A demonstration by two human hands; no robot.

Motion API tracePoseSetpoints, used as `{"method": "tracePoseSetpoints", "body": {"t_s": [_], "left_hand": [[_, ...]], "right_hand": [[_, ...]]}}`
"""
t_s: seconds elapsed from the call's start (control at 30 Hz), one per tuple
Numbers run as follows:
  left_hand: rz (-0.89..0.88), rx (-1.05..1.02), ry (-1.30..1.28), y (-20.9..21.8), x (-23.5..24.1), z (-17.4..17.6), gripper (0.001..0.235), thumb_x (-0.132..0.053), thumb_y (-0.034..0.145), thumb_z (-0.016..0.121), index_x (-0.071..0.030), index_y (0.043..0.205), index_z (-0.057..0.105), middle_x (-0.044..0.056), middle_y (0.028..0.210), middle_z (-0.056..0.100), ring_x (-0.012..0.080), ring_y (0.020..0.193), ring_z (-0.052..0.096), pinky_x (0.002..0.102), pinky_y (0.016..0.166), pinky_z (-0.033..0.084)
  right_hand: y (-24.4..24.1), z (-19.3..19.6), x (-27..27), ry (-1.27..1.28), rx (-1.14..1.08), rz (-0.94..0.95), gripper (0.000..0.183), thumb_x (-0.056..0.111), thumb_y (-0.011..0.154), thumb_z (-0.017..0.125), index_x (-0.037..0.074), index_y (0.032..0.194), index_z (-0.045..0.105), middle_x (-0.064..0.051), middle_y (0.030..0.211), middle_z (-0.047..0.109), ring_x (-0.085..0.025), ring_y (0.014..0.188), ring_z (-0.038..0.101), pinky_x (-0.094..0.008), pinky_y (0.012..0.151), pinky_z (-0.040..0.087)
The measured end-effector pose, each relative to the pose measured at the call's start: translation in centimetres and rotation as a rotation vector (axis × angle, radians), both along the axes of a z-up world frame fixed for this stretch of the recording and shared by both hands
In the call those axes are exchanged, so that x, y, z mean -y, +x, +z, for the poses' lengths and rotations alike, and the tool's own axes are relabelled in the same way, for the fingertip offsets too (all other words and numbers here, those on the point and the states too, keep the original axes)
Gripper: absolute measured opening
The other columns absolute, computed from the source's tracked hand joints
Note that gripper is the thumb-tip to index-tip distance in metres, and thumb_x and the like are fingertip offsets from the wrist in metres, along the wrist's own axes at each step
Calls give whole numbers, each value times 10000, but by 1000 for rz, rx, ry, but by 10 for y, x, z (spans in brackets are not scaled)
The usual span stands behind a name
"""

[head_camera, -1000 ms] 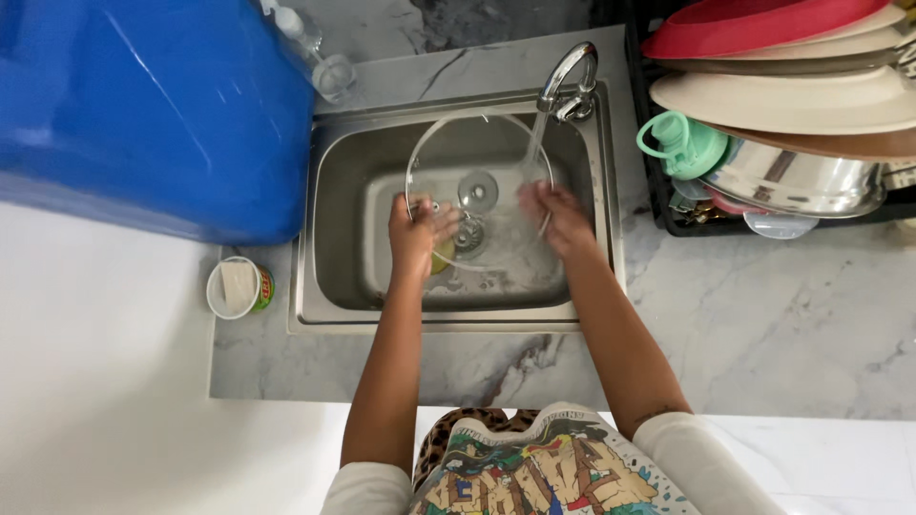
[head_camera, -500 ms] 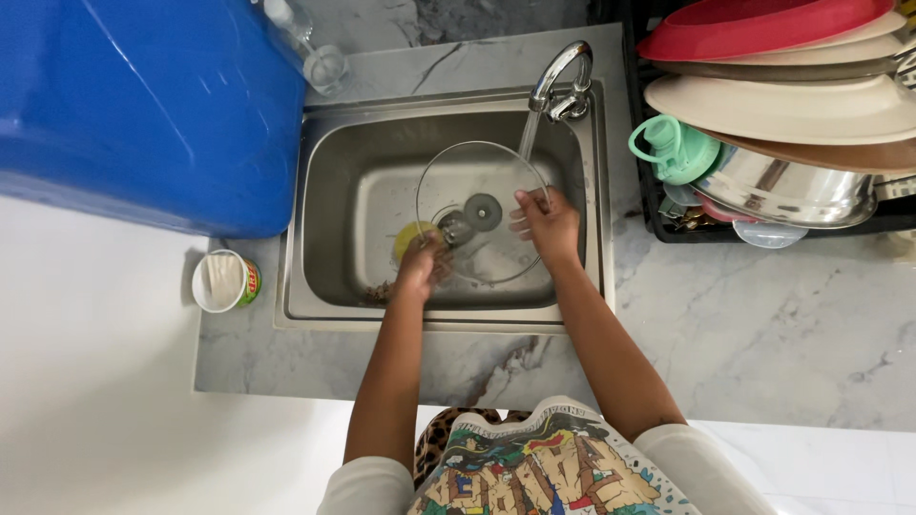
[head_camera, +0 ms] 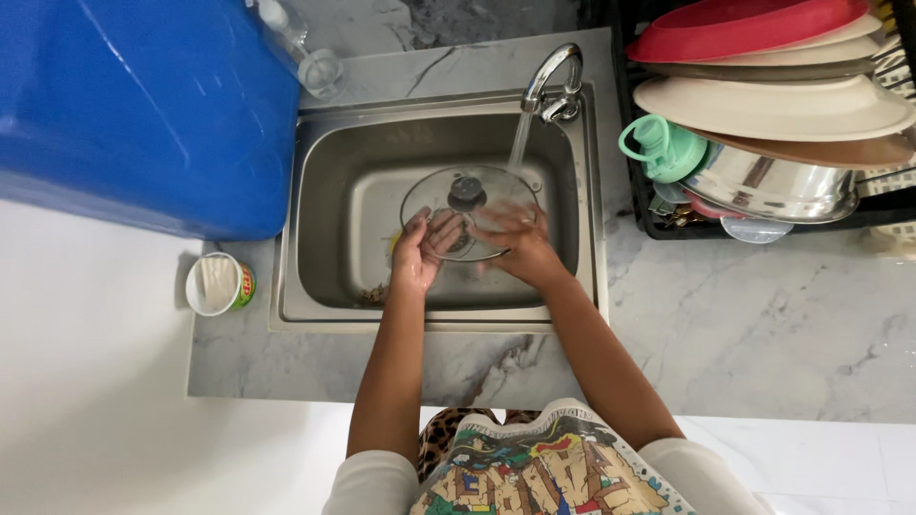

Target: The person moves a large blue water container aside to clear the sink area. They then use a yellow sponge to scrub a glass lid under running water from the faucet, rinsing it thoroughly before placing it in a dish rack.

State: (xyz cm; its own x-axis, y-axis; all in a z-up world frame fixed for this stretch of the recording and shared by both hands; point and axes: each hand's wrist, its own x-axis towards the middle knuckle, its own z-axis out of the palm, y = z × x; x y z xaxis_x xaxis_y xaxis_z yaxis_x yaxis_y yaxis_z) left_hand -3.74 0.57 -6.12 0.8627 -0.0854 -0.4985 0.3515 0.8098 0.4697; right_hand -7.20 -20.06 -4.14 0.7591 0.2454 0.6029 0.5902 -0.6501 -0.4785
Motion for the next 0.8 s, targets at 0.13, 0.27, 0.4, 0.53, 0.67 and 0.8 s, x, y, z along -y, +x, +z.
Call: {"method": "tracePoseSetpoints", "body": {"t_s": [0.13,0.27,0.4,0.53,0.67,0.8], "left_hand": [[-84,64,-29,-8,-8,-4,244,-134,1018,551,-51,1244,587,355,1261,592,522,1181,569,642,953,532],[-296,95,97,-7,-10,1,395,-305,948,629,-143,1298,548,295,1268,627,477,1148,621,573,899,579],[-318,79,257,5,-13,-4,399,-306,920,680,-186,1270,530,253,1142,697,399,1022,709,468,813,629],[-251,-137,561,8,-17,-20,358,-338,940,703,-207,1246,571,94,948,713,242,725,721,367,607,631],[-417,-241,723,7,-5,-29,571,-491,995,574,-90,1386,466,237,1145,666,379,845,753,550,707,645],[-430,-241,697,6,0,-37,698,-510,976,625,-143,1493,334,226,1203,640,397,909,740,565,781,625]], "right_hand": [[-2,-5,17,181,-837,-118,1074,704,692,723,154,1532,343,-320,1609,121,-496,1494,119,-577,1213,134],[25,-22,30,693,-1373,-444,625,588,1020,526,152,1459,439,-194,1297,633,-311,1140,671,-516,899,533],[30,-22,25,1414,-1384,-503,385,425,1056,471,94,1191,614,-134,1130,719,-305,1007,715,-439,849,583],[23,-18,20,1424,-1208,-318,318,348,1079,415,73,1062,575,-151,1028,720,-241,926,722,-418,883,601],[22,-25,19,1347,-990,-240,280,367,1067,510,112,974,579,-59,841,674,-185,769,692,-368,757,608],[15,-28,17,1252,-925,-398,295,306,1097,414,72,994,560,-96,818,690,-200,748,709,-366,706,616]]}}
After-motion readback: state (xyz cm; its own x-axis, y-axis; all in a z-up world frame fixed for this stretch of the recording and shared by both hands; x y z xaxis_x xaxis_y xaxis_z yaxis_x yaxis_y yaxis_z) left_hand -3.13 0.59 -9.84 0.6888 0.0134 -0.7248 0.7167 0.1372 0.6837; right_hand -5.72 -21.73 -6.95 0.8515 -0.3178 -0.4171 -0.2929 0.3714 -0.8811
